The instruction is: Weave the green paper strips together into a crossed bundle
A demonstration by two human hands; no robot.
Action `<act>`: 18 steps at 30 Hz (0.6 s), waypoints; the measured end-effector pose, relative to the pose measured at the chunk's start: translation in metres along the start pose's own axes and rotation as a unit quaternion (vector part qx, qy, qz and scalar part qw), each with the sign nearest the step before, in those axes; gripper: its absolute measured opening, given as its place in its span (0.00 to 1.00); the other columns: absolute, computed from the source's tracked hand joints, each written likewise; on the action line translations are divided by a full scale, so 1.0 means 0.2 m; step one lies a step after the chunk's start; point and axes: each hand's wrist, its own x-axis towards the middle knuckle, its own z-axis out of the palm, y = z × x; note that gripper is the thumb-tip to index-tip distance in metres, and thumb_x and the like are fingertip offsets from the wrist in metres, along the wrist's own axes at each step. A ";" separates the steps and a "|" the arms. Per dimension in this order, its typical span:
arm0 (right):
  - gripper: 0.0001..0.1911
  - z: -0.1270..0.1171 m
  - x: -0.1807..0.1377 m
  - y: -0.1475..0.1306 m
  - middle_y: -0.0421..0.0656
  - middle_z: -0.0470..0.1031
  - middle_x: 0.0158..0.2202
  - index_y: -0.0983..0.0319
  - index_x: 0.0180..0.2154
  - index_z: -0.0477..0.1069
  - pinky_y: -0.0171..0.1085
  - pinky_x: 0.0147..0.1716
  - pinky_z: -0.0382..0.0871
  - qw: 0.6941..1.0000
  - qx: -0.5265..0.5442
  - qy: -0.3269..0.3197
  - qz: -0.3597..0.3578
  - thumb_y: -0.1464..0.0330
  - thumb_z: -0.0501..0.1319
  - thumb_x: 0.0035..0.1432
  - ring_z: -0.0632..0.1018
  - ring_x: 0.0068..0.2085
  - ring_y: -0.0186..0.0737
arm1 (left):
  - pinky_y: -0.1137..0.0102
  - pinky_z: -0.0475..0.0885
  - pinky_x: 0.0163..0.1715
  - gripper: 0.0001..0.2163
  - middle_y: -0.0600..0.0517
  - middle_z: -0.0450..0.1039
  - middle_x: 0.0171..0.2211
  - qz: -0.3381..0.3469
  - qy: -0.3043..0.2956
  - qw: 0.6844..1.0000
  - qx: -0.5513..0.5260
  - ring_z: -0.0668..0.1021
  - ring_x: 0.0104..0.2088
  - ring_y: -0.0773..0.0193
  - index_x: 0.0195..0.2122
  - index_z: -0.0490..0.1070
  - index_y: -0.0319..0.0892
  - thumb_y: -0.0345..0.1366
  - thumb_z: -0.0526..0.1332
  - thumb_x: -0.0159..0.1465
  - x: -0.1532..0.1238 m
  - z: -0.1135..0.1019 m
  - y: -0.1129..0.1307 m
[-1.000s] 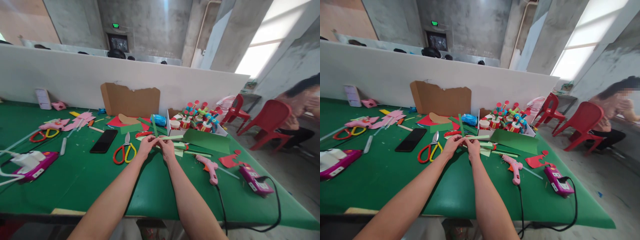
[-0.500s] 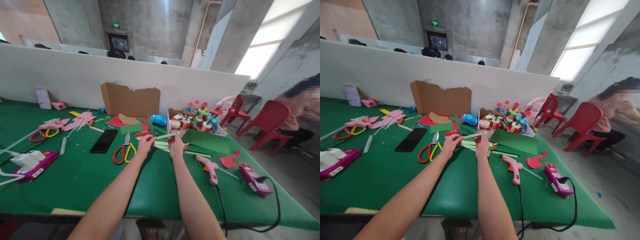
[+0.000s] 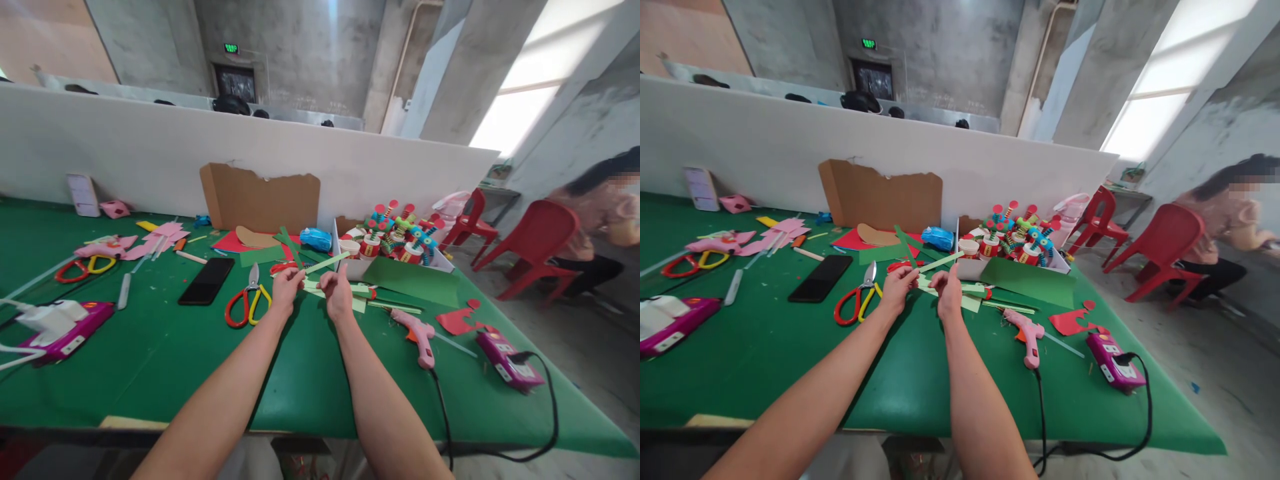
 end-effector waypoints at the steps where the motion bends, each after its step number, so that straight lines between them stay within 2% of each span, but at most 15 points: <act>1: 0.38 0.01 -0.01 0.00 0.41 0.64 0.14 0.59 0.11 0.61 0.36 0.29 0.66 1.000 -0.006 -0.004 0.001 0.36 0.44 0.52 0.68 0.22 0.35 | 0.73 0.64 0.22 0.19 0.57 0.68 0.19 0.001 -0.005 1.000 0.008 0.68 0.19 0.71 0.24 0.68 0.40 0.49 0.70 0.41 0.00 0.00 0.00; 8: 0.38 0.03 -0.02 -0.02 0.39 0.59 0.14 0.59 0.09 0.59 0.37 0.30 0.66 1.000 -0.006 -0.024 0.011 0.35 0.44 0.51 0.66 0.22 0.34 | 0.73 0.63 0.22 0.19 0.57 0.68 0.18 -0.003 -0.011 1.000 0.010 0.68 0.19 0.71 0.25 0.69 0.40 0.49 0.71 0.41 0.00 0.00 0.00; 11: 0.33 0.02 -0.02 -0.01 0.37 0.60 0.15 0.59 0.11 0.60 0.36 0.29 0.65 0.999 0.018 -0.027 0.013 0.40 0.55 0.50 0.66 0.22 0.33 | 0.73 0.63 0.22 0.20 0.57 0.68 0.18 -0.007 -0.005 1.000 0.001 0.68 0.19 0.71 0.24 0.68 0.40 0.49 0.71 0.40 0.00 0.01 0.00; 14: 0.24 0.01 -0.02 0.00 0.34 0.62 0.17 0.60 0.16 0.63 0.33 0.29 0.66 0.999 0.016 -0.031 0.028 0.49 0.68 0.42 0.66 0.22 0.30 | 0.73 0.64 0.22 0.20 0.57 0.68 0.18 -0.012 0.003 1.000 -0.004 0.68 0.18 0.71 0.24 0.68 0.40 0.48 0.71 0.39 0.00 0.01 0.00; 16: 0.22 0.00 -0.02 0.02 0.33 0.63 0.17 0.60 0.17 0.64 0.33 0.29 0.66 0.998 0.004 -0.038 0.048 0.52 0.70 0.39 0.67 0.22 0.30 | 0.73 0.64 0.22 0.20 0.57 0.67 0.18 -0.016 0.006 1.000 -0.005 0.68 0.18 0.71 0.24 0.68 0.40 0.48 0.72 0.39 0.00 0.00 0.00; 18: 0.23 -0.01 -0.01 0.03 0.34 0.63 0.16 0.60 0.16 0.64 0.33 0.27 0.66 0.997 -0.009 -0.032 0.069 0.51 0.68 0.41 0.67 0.21 0.29 | 0.73 0.64 0.22 0.20 0.57 0.67 0.18 -0.019 0.010 1.000 -0.010 0.68 0.18 0.72 0.24 0.68 0.40 0.48 0.72 0.39 0.00 0.00 0.01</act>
